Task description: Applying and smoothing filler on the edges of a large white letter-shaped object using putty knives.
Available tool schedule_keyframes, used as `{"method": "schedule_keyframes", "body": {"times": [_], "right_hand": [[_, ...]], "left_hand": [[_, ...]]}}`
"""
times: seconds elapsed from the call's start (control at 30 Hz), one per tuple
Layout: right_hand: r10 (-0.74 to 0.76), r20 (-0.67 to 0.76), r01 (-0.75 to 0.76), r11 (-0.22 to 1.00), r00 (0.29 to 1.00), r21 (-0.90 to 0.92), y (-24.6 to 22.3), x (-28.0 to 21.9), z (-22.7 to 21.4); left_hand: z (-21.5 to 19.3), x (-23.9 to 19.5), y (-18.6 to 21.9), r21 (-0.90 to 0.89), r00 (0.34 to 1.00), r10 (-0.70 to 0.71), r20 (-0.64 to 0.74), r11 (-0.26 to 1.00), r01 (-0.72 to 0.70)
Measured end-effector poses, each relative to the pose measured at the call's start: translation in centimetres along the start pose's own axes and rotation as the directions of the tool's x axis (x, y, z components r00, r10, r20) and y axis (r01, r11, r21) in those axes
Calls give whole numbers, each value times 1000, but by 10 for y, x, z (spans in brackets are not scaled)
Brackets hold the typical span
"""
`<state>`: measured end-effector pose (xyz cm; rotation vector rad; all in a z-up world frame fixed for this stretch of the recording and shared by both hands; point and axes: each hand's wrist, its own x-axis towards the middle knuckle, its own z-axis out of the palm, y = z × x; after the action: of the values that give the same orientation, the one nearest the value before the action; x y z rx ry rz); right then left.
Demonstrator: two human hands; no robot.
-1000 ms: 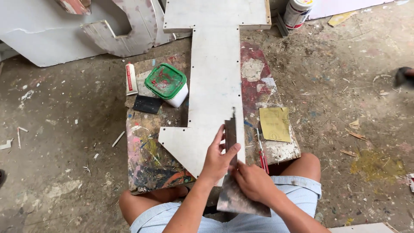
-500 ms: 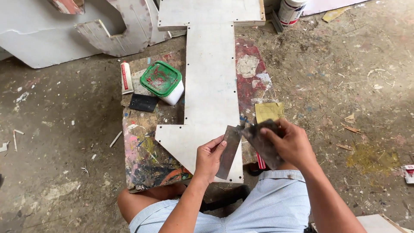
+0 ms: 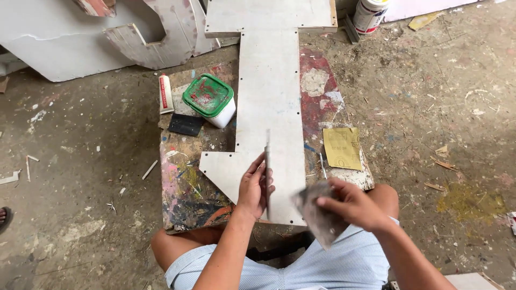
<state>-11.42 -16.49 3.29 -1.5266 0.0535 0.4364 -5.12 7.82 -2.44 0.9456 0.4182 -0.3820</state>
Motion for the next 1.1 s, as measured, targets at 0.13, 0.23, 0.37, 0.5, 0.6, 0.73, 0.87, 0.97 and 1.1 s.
{"method": "schedule_keyframes", "body": {"times": [0.13,0.23,0.37,0.5,0.6,0.73,0.87,0.97,1.1], "right_hand": [[-37,-88,58,966,995,251,8,4,-13],[0,-72,19,964,997,267,-8,6,-7],[25,-131,-13,996,991,89,-43,26,-3],[-44,-145,34,997,988,-76,-24,63,-11],[5,102,24,960,995,-279,-21,47,17],[138,500,139,867,855,-478,4,20,14],[-4,252,49,984,968,-172,-3,13,-8],[-93,-30,96,991,995,94,1,17,-18],[-142,-193,185,957,971,225,8,18,-12]], "left_hand": [[5,-11,10,-298,961,-178,210,925,236],[-1,-7,2,-295,924,-208,321,905,306],[9,-13,3,-234,892,-239,384,909,344],[13,-13,1,-301,889,-288,357,865,401],[24,-31,22,-350,897,-244,369,857,378],[-7,-2,8,-189,882,-194,429,936,298],[-17,3,10,-43,997,-60,53,997,63],[-4,-13,15,54,988,54,-148,997,-46],[9,-28,5,113,973,177,-146,980,-162]]}}
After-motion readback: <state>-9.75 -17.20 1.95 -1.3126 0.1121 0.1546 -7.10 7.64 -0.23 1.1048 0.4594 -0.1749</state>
